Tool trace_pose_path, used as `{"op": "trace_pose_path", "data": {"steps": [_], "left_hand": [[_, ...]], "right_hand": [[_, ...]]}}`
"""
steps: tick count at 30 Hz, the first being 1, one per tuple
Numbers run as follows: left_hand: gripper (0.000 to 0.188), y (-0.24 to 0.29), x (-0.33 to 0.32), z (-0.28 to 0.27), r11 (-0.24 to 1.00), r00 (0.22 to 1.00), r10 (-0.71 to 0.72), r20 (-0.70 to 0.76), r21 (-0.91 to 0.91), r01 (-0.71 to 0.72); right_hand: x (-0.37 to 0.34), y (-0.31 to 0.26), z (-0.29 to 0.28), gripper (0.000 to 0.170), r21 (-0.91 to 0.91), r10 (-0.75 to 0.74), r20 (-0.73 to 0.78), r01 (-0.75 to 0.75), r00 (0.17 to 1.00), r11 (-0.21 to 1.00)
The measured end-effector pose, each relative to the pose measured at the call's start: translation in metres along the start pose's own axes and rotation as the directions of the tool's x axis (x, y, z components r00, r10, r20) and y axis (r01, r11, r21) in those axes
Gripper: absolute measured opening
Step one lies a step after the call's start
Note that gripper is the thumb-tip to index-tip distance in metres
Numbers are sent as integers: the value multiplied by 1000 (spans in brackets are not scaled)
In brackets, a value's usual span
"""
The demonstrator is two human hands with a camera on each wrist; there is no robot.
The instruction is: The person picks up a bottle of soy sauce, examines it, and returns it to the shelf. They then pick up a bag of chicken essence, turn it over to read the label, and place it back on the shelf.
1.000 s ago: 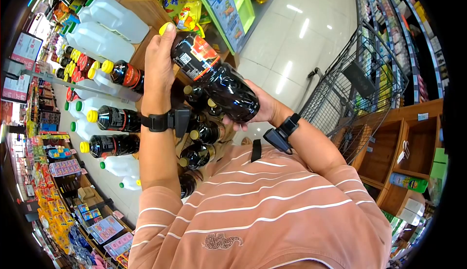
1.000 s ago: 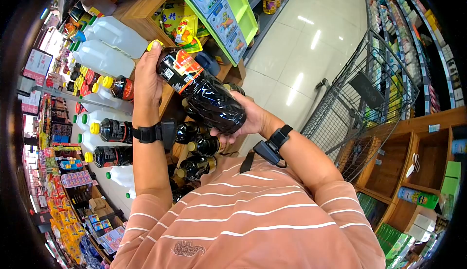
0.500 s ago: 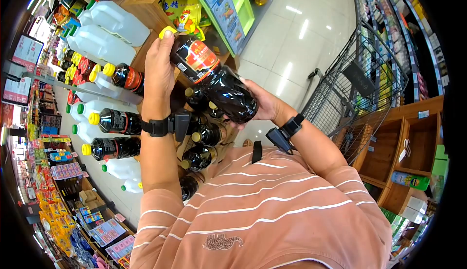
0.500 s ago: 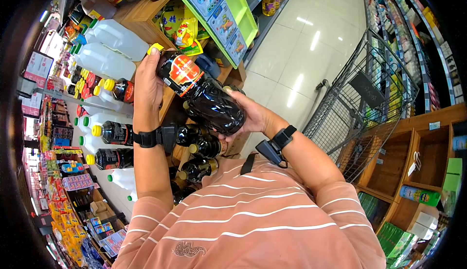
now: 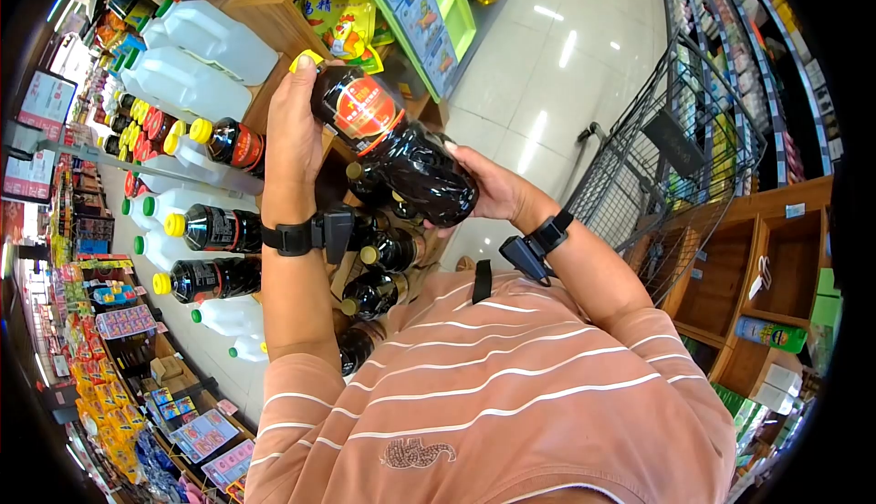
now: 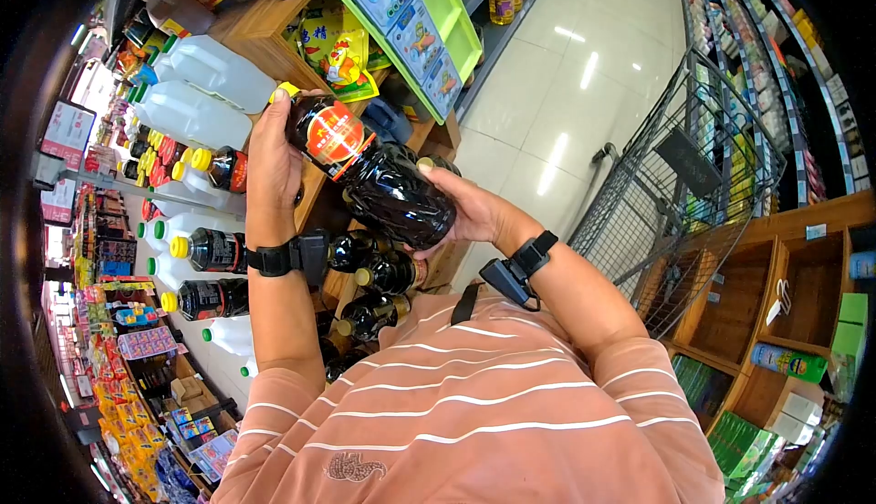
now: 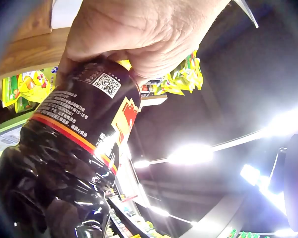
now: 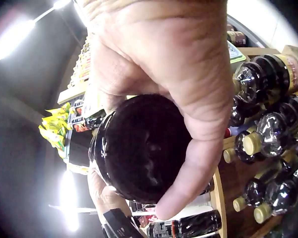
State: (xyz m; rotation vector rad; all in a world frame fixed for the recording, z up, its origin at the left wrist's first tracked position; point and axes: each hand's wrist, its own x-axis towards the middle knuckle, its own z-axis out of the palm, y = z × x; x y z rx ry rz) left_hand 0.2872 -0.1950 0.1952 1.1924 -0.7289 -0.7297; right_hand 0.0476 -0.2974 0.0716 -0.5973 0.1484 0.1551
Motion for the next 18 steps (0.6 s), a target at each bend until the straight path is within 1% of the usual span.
{"op": "trace_pose_path", "data": {"steps": [6, 12, 15, 18], "left_hand": [[42, 4, -1, 3, 1000, 1000, -25, -18, 3, 25], [41, 2, 0, 2, 1000, 1000, -14, -9, 2, 14], [40, 2, 1, 2, 1000, 1000, -10, -9, -6, 10], [40, 3, 0, 3, 1000, 1000, -21, -20, 1, 21]], "right_hand": [[0, -1, 3, 71, -37, -13, -29, 12, 1000, 999], [-2, -2, 9, 70, -35, -22, -39, 20, 999, 999], [-2, -2, 7, 69, -30, -21, -18, 21, 1000, 999], [-4, -4, 11, 67, -67, -61, -12, 60, 998, 996]]}}
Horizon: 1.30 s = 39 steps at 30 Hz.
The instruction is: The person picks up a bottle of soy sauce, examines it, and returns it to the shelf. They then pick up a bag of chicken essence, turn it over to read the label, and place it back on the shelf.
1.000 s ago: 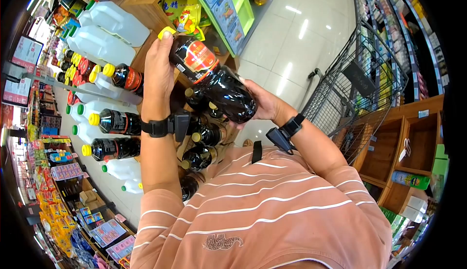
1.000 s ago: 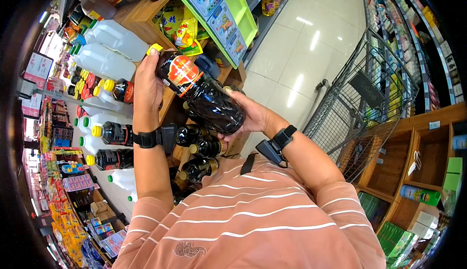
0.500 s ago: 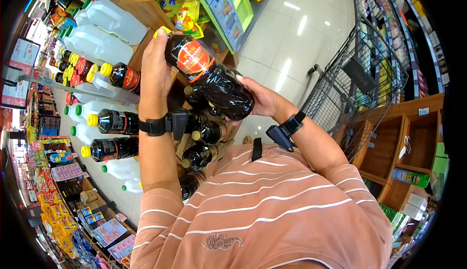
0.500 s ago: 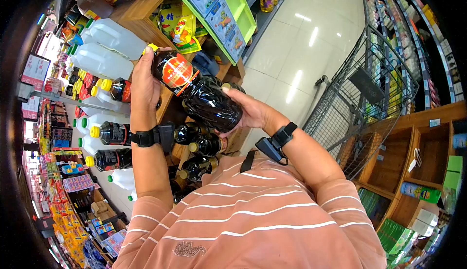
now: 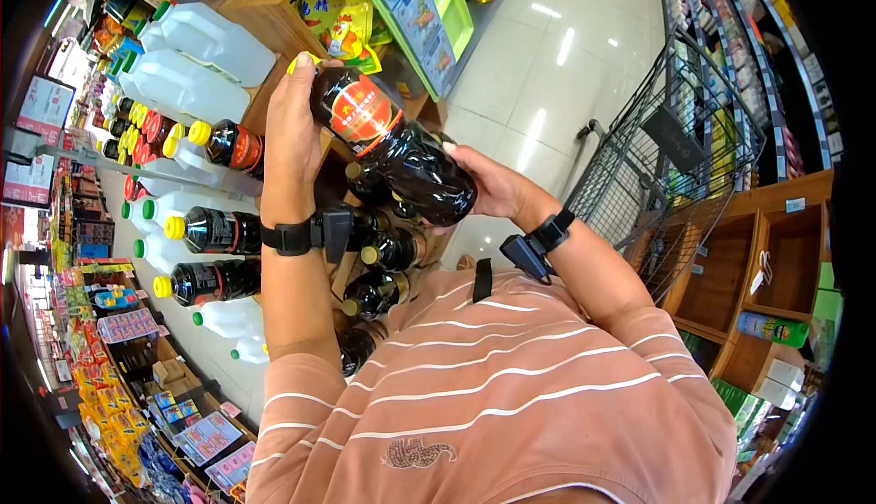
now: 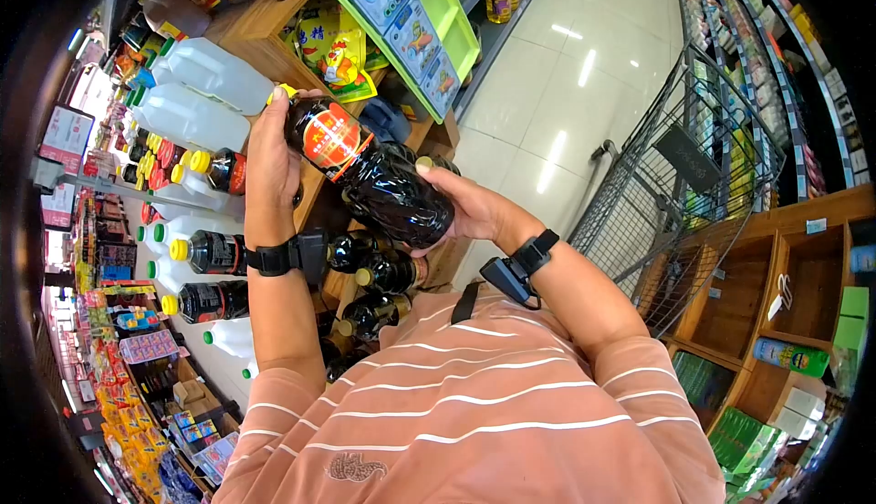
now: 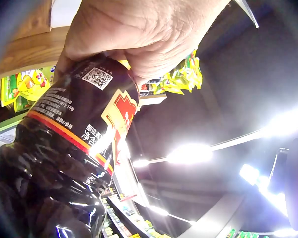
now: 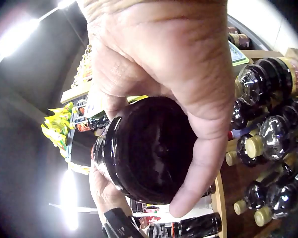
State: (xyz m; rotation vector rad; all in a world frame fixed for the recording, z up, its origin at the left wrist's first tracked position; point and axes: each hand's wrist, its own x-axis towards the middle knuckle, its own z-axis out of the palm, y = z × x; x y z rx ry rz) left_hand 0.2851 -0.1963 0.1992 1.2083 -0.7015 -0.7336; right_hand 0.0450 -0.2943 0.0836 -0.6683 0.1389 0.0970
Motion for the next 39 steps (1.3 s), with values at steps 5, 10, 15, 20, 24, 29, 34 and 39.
{"op": "trace_pose_path", "data": {"steps": [5, 10, 15, 20, 24, 29, 34, 39], "left_hand": [[40, 0, 0, 0, 1000, 1000, -2, 0, 24, 2], [40, 0, 1, -1, 995, 1000, -29, 7, 93, 28], [38, -3, -1, 0, 993, 1000, -15, -5, 114, 16], [33, -10, -5, -4, 973, 993, 95, -70, 216, -78], [35, 14, -3, 1, 985, 983, 132, -131, 132, -114], [35, 42, 15, -24, 787, 907, 407, -107, 545, -288], [41, 52, 41, -53, 551, 774, 614, -156, 786, -279], [43, 41, 70, -78, 467, 734, 660, -159, 853, -235]], "right_hand": [[-1, 1, 5, 68, 23, 0, -84, 2, 996, 1000], [3, 4, -1, 64, -20, -28, -99, 26, 995, 999], [9, 8, 1, 55, -100, -161, -230, 142, 960, 985], [14, 9, -11, 57, -231, -223, -289, 159, 931, 960], [24, -11, 4, 60, -234, -212, -247, 154, 946, 960], [43, -27, -4, 59, -391, -257, -267, 140, 929, 910], [42, -42, -25, 59, -415, -286, -289, 149, 914, 897], [54, -59, -36, 52, -432, -294, -303, 145, 907, 890]]}}
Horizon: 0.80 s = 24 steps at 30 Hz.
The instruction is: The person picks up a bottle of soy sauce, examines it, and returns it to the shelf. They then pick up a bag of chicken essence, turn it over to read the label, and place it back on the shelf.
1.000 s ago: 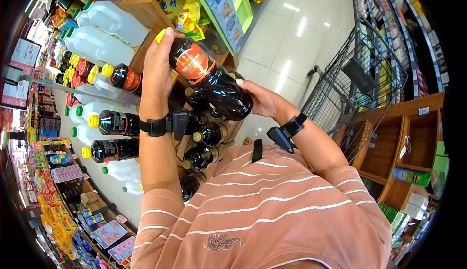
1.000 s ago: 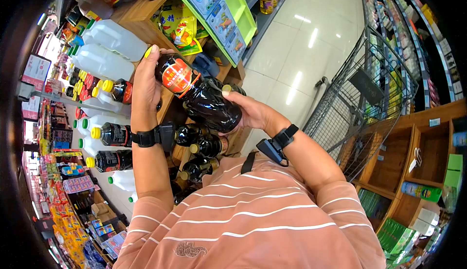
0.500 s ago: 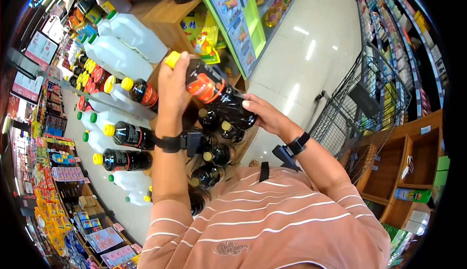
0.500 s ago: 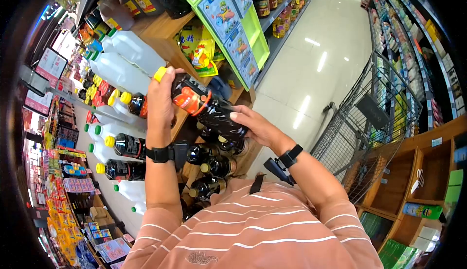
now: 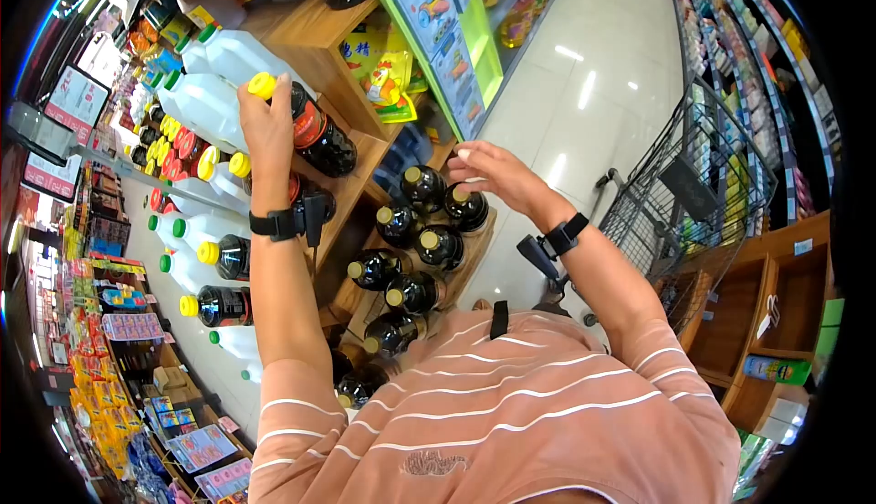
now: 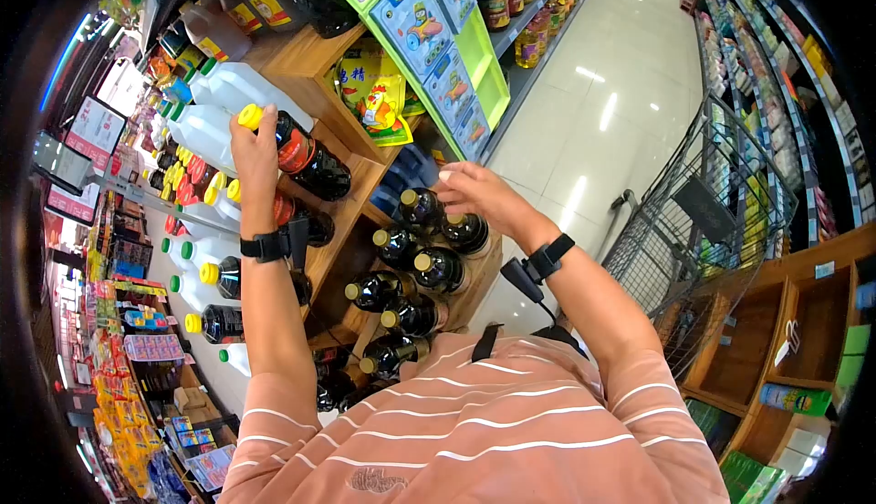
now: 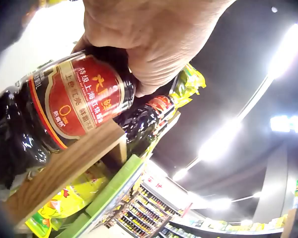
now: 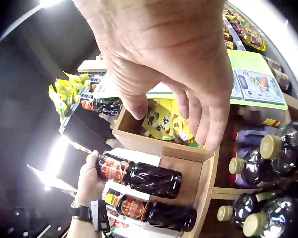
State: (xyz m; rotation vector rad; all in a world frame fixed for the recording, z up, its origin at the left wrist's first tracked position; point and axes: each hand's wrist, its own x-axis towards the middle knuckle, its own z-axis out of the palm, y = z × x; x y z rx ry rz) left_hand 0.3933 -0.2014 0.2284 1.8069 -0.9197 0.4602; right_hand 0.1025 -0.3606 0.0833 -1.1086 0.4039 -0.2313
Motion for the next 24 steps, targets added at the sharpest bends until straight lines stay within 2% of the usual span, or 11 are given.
{"op": "trace_pose_path", "data": {"steps": [4, 6, 9, 11, 14, 19, 21, 23, 24], "left_hand": [[44, -27, -2, 12, 1000, 1000, -20, -14, 23, 20], [44, -38, -2, 18, 998, 998, -62, 3, 7, 62], [42, -69, -2, 33, 1000, 1000, -23, -20, -22, 22], [38, -74, -4, 38, 996, 998, -56, -3, -68, 56], [33, -57, -9, 38, 994, 995, -97, 13, -49, 98], [32, -64, -20, 43, 994, 995, -100, 13, -50, 100], [32, -71, -18, 45, 998, 999, -49, -14, -50, 49], [33, -67, -16, 44, 997, 997, -71, 5, -25, 72], [33, -63, -15, 43, 996, 997, -82, 13, -21, 83]], "right_hand": [[15, -8, 1, 62, -23, 0, 7, 0, 1000, 1000], [27, -7, -1, 62, -30, 12, 9, -12, 1000, 999], [52, -6, 0, 59, -65, 24, -41, -27, 999, 998], [67, -10, -1, 61, -82, 40, -43, -44, 998, 996], [89, -26, 6, 61, -156, -57, -32, 51, 998, 986], [138, -30, -1, 65, -238, -125, -23, 116, 992, 964], [151, -34, -1, 73, -326, -171, -61, 142, 983, 935], [171, -21, -9, 77, -409, -206, -78, 157, 975, 899], [171, -26, -5, 80, -373, -207, -65, 169, 976, 912]]}}
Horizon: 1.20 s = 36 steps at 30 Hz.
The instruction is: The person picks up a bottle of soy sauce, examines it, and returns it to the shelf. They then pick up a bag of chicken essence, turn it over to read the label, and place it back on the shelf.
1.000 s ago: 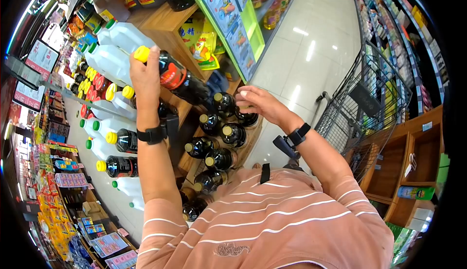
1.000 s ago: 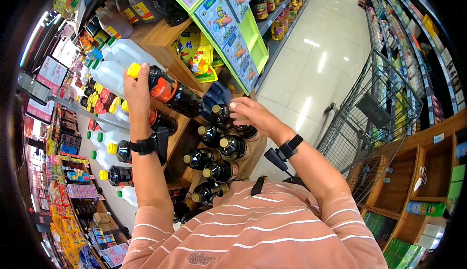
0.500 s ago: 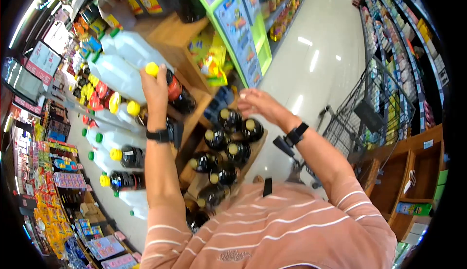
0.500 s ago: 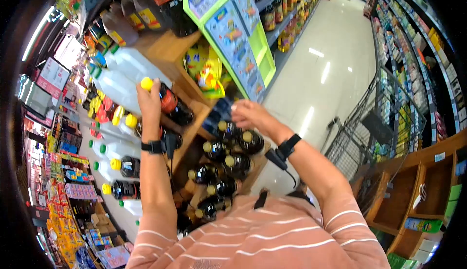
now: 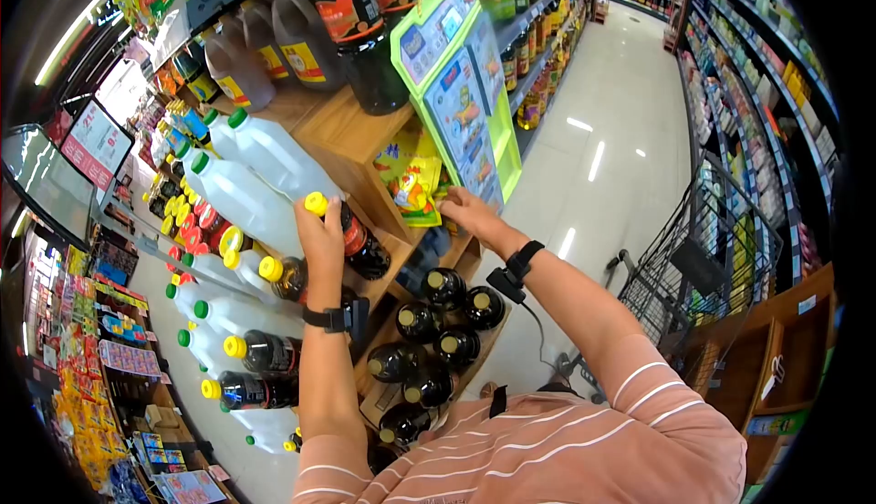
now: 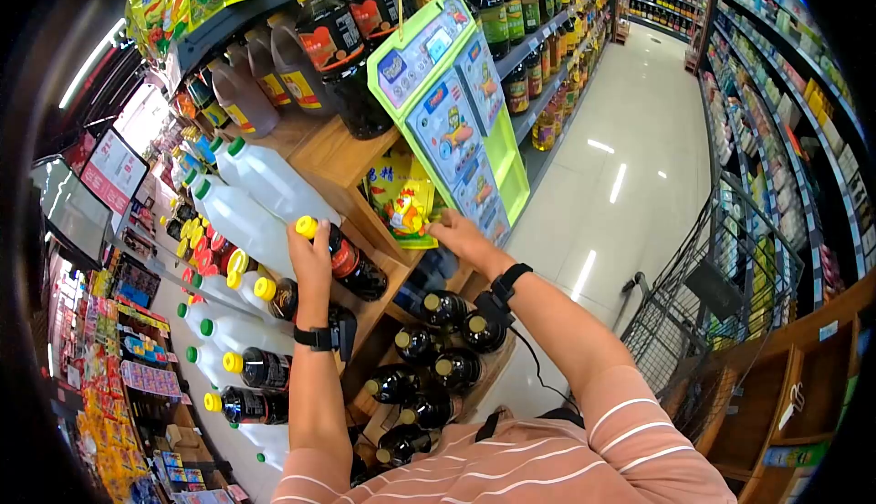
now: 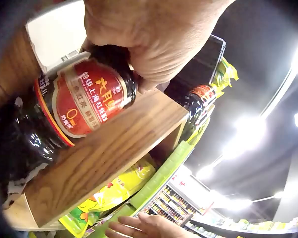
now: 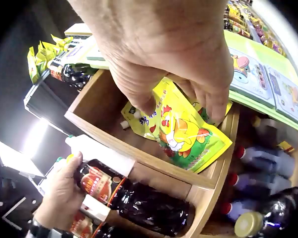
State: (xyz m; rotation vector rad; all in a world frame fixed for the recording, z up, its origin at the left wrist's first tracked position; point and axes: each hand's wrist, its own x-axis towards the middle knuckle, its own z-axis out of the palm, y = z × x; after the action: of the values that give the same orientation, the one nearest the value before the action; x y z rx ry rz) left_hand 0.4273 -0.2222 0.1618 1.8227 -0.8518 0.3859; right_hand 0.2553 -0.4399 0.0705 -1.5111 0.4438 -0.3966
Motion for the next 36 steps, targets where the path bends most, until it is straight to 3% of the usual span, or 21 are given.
{"op": "trace_pose_path", "data": {"steps": [4, 5, 7, 10, 15, 16, 19, 20, 23, 24, 31, 36], "left_hand": [[36, -5, -8, 3, 998, 998, 39, -43, 54, -37], [37, -10, -12, 4, 994, 996, 68, -63, 90, -62], [38, -12, -14, 6, 1000, 998, -18, -56, 5, 19], [38, -16, -11, 9, 999, 998, -34, -61, -21, 33], [39, -14, -12, 12, 999, 996, 6, -92, 49, -1], [39, -14, -13, 12, 999, 995, 14, -97, 50, -9], [40, -15, -11, 12, 998, 996, -3, -91, 58, 9], [40, -16, -10, 12, 998, 996, -4, -90, 62, 9], [40, -18, -12, 13, 997, 997, -3, -83, 74, 9], [40, -18, -11, 13, 997, 996, 1, -85, 81, 6], [40, -15, -11, 14, 995, 995, 18, -100, 98, -9], [39, -16, -10, 15, 996, 995, 23, -101, 93, -14]], "right_hand": [[18, -7, 4, 73, -189, 101, -43, -107, 994, 976], [25, -1, 7, 70, -143, 43, -40, -48, 998, 989], [41, 22, 13, 65, -51, -68, -39, 66, 997, 997], [76, 70, 16, 62, -245, -200, -217, 145, 955, 958], [77, 60, 28, 68, 14, -241, -266, 254, 933, 967], [71, 51, 31, 62, 77, -268, -299, 303, 916, 950], [61, 35, 32, 55, 249, -175, -202, 223, 964, 942], [59, 32, 35, 47, 274, -209, -227, 268, 951, 924], [49, 9, 38, 39, 359, -87, -244, 173, 966, 917], [53, 9, 35, 34, 173, -80, -304, 138, 949, 975], [48, 4, 40, 29, -164, -252, -291, 211, 923, 964], [34, -7, 45, 19, -473, -568, -138, 450, 811, 758]]}}
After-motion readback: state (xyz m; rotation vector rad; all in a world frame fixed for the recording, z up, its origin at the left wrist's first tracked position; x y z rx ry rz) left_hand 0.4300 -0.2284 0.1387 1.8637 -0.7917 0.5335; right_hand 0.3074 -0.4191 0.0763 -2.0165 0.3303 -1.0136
